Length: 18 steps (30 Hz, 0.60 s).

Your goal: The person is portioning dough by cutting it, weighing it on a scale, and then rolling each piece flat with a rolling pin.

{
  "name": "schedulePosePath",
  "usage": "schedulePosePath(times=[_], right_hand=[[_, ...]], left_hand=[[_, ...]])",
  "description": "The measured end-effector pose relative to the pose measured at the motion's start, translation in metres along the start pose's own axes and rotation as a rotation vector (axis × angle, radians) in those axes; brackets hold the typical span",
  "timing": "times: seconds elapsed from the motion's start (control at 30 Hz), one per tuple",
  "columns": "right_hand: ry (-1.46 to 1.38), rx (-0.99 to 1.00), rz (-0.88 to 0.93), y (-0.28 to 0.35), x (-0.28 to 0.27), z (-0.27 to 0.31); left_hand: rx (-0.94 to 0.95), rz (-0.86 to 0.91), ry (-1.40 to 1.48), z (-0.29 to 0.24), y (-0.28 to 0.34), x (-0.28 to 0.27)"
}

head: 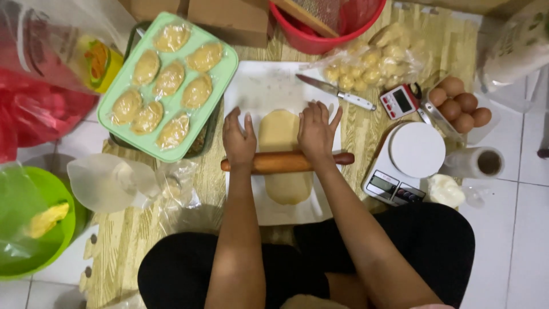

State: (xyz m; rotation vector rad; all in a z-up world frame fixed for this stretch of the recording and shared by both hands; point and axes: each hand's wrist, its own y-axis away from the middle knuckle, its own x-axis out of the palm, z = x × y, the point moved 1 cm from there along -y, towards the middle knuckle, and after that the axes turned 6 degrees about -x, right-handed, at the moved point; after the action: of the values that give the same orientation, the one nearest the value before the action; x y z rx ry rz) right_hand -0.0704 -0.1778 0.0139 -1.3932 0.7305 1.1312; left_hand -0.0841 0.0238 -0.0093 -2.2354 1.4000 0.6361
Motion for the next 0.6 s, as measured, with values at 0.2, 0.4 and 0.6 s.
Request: schedulePosePath(times=[0.2,0.4,0.6], right_hand=[[-0.088,0.068,0.185,0.013,-0.026,0.015],[-0.130,0.096,0.361,0.038,-0.052,0.024],[-0.105,0.077,0.392,0.064,-0.044,0.023]], left_hand=[[0.046,0.010,-0.256,-0.013,0.019,-0.019],[-0.152,0.341,-0.589,0.001,0.044,-0.022],[-0.257,0.457,-0.705,-0.006,0.061,-0.032]])
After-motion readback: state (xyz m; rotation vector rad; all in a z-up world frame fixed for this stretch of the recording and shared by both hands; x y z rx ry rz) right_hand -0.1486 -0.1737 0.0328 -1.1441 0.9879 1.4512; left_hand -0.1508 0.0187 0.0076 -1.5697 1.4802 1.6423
